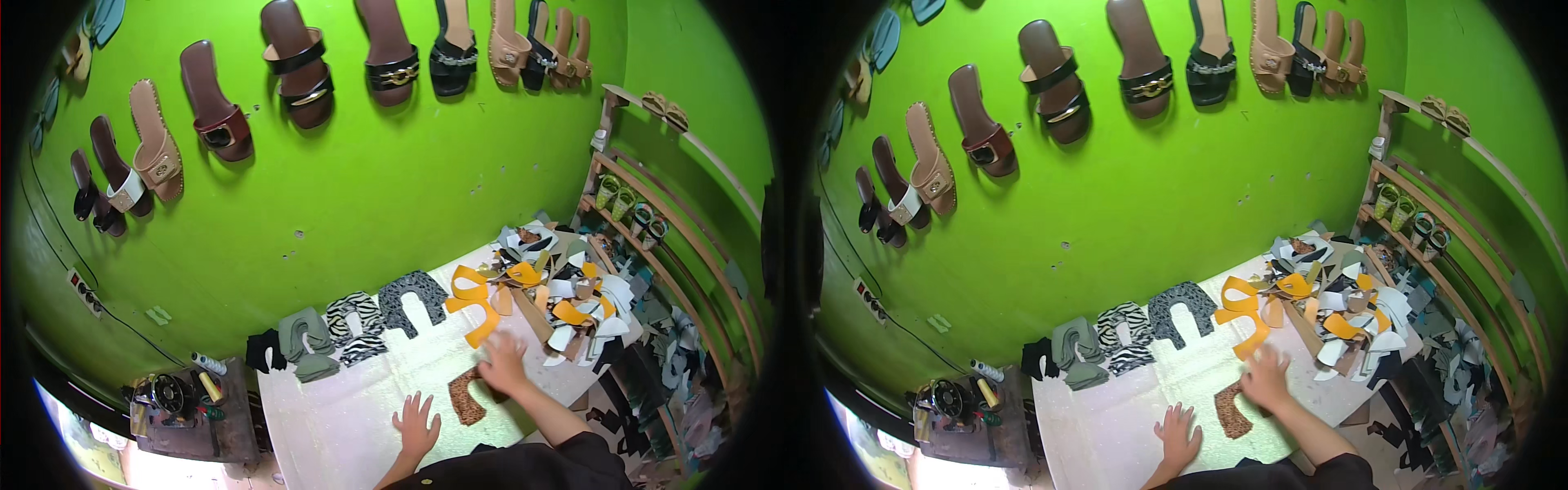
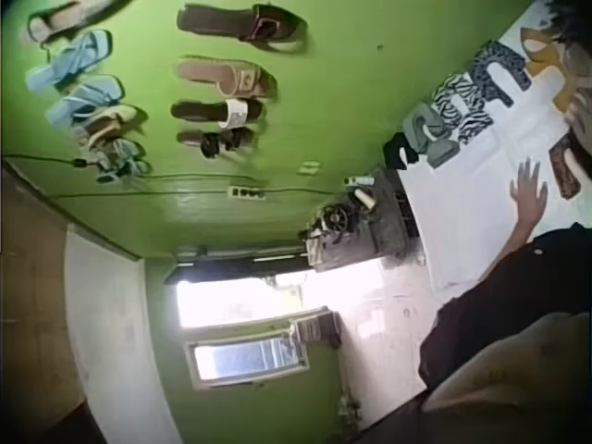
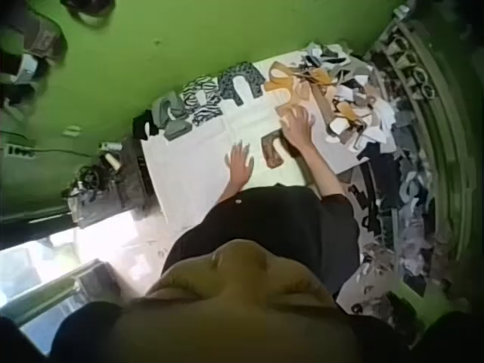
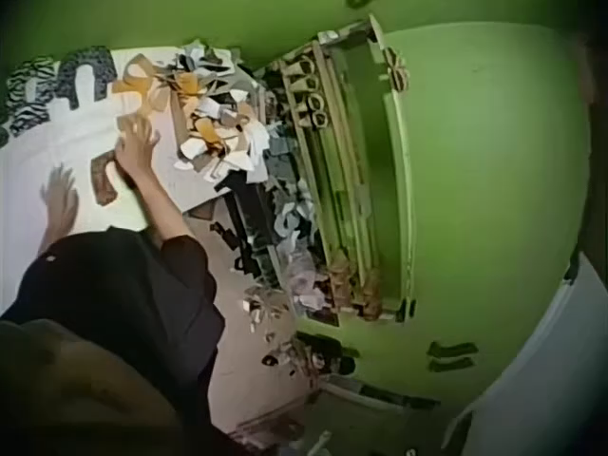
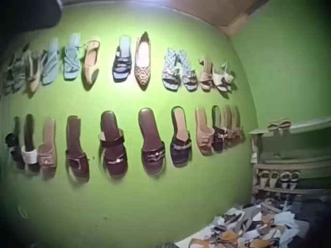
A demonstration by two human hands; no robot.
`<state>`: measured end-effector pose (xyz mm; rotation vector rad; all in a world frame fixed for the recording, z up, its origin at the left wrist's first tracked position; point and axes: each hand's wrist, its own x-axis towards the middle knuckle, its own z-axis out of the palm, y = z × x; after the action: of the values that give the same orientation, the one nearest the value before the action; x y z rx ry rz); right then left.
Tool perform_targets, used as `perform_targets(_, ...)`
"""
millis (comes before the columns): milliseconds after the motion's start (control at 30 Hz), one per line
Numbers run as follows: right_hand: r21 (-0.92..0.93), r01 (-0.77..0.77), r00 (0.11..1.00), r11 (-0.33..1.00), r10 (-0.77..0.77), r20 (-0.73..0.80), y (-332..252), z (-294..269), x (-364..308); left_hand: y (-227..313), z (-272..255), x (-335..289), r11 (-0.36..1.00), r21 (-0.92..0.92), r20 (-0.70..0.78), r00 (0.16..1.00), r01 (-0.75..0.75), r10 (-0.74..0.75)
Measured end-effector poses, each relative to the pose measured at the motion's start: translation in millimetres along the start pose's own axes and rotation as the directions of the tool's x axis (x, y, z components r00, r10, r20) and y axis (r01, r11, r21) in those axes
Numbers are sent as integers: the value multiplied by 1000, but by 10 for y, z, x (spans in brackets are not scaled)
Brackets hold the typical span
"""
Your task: Sorting and organizing various cut fabric pieces by pattern and shape on a work table.
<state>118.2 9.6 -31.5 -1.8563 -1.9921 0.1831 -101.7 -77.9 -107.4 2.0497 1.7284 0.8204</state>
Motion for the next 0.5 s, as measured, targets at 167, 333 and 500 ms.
perform_targets(167,-164,-566,801,808,492,-342,1416,-649,574,629,219,279,997,-32,-36,997,-63,62)
perform_targets(333,-78,-469,874,880,475,105,2190,-573,618,1221,525,710,988,-85,-154,981,-129,115)
perform_targets(500,-161,-79,977,984,108,182,2286,-321,429,1886,989,1270,914,-146,-40,925,-379,377)
